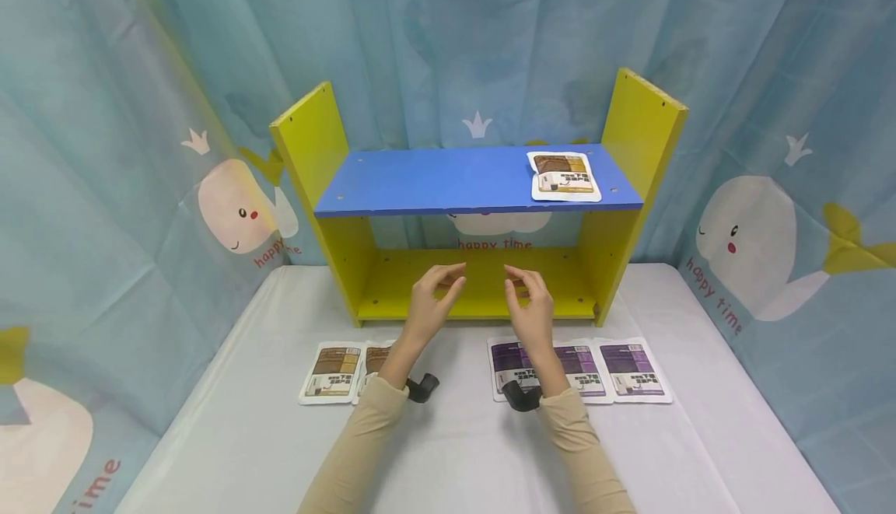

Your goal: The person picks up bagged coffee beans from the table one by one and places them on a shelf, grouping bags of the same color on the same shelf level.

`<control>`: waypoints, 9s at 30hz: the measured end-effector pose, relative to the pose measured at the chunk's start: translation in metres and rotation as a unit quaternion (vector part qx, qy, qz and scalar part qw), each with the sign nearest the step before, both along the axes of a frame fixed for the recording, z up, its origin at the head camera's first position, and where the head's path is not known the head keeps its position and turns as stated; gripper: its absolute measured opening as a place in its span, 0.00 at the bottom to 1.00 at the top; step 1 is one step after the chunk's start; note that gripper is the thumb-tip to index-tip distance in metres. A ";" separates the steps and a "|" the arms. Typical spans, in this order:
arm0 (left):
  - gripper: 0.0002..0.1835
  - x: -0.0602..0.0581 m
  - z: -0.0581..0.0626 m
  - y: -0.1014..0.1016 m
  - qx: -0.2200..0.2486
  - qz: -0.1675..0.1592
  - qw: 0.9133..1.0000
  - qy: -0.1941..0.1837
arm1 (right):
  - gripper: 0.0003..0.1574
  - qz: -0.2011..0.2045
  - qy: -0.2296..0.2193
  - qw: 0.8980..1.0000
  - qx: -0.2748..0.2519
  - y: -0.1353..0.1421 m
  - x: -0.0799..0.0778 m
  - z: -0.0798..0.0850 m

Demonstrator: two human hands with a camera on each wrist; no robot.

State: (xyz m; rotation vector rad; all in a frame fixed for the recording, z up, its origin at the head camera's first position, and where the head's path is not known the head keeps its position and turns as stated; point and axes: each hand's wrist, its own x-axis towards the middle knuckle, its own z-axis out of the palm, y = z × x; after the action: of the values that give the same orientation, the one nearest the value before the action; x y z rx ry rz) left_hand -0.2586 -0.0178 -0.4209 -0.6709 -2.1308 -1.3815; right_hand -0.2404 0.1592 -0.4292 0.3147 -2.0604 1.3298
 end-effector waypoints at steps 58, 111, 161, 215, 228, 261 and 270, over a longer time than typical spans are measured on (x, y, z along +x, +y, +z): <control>0.16 0.046 -0.078 -0.088 -0.102 0.045 0.980 -0.167 | 0.16 0.156 -0.153 0.975 0.052 -0.088 0.027 -0.084; 0.13 0.085 -0.080 -0.161 -0.212 0.152 0.911 -0.320 | 0.19 0.311 -0.341 0.882 0.094 -0.115 0.045 -0.107; 0.19 0.084 -0.082 -0.141 -0.187 0.104 0.923 -0.320 | 0.28 0.364 -0.438 0.799 -0.193 -0.107 0.045 -0.103; 0.23 0.059 -0.052 -0.100 0.085 0.003 0.953 -0.290 | 0.28 0.313 -0.362 0.849 -0.225 -0.051 0.033 -0.054; 0.25 0.067 -0.016 -0.085 0.096 -0.029 0.953 -0.285 | 0.26 0.301 -0.350 0.863 -0.206 -0.041 0.038 -0.023; 0.24 0.057 0.027 -0.058 0.131 -0.076 0.962 -0.228 | 0.29 0.292 -0.250 0.892 -0.237 -0.012 0.036 0.002; 0.24 0.058 0.043 -0.052 0.127 -0.066 0.966 -0.215 | 0.28 0.306 -0.230 0.897 -0.220 -0.005 0.037 0.017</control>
State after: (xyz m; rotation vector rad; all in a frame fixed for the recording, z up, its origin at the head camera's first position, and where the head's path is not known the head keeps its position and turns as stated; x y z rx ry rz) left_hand -0.2004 -0.0699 -0.3784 -0.4456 -2.1949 -1.9827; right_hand -0.2030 0.1542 -0.4124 0.5062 -2.0089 2.4015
